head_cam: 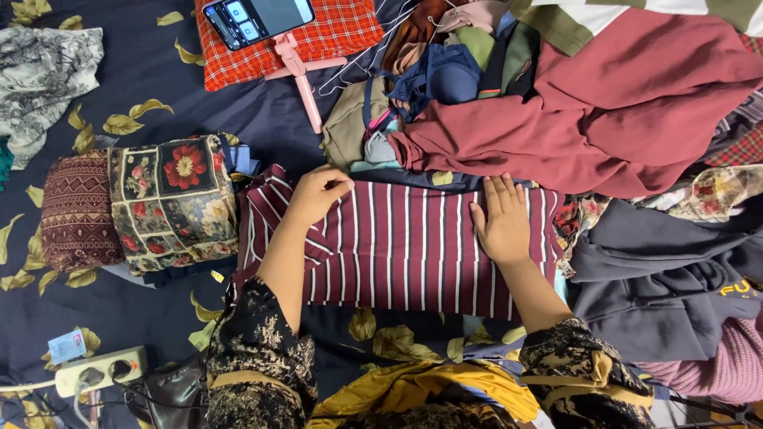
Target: Folding a striped shirt on a bed.
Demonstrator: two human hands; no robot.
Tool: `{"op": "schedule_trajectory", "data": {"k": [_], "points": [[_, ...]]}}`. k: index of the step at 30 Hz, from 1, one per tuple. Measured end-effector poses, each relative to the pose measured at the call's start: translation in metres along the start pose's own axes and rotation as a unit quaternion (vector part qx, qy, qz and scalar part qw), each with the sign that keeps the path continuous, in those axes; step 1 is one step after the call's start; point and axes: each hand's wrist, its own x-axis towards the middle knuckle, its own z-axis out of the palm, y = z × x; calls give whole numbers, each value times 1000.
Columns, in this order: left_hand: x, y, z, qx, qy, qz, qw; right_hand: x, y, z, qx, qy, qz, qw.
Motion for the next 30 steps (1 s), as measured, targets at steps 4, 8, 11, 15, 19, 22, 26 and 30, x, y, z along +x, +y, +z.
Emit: {"op": "schedule_trajectory", "data": {"k": [4,8,11,15,19,22,26,30], "points": [[-7,-1,5,0,55,-49,997,-7,4,4,-16,23,11,1000],[-5,7,13,108,43,-88,989,-16,12,0,-39,55,29,997],[5,15,16,157,-57,-112,980,-19,27,-5,-38,52,53,996],[21,34,38,56,-112,-16,992,-3,54,-24,-69,-46,76,994],[41,45,69,-6,-183,5,983,23,65,-40,-50,-123,18,991],[49,46,81,-2,-197,34,980,46,47,-53,3,-167,-15,986],[50,42,89,-27,-177,34,983,63,15,-37,59,-215,-55,973],[45,39,93,-118,-143,26,982,65,-9,-9,101,-211,-64,970]]}}
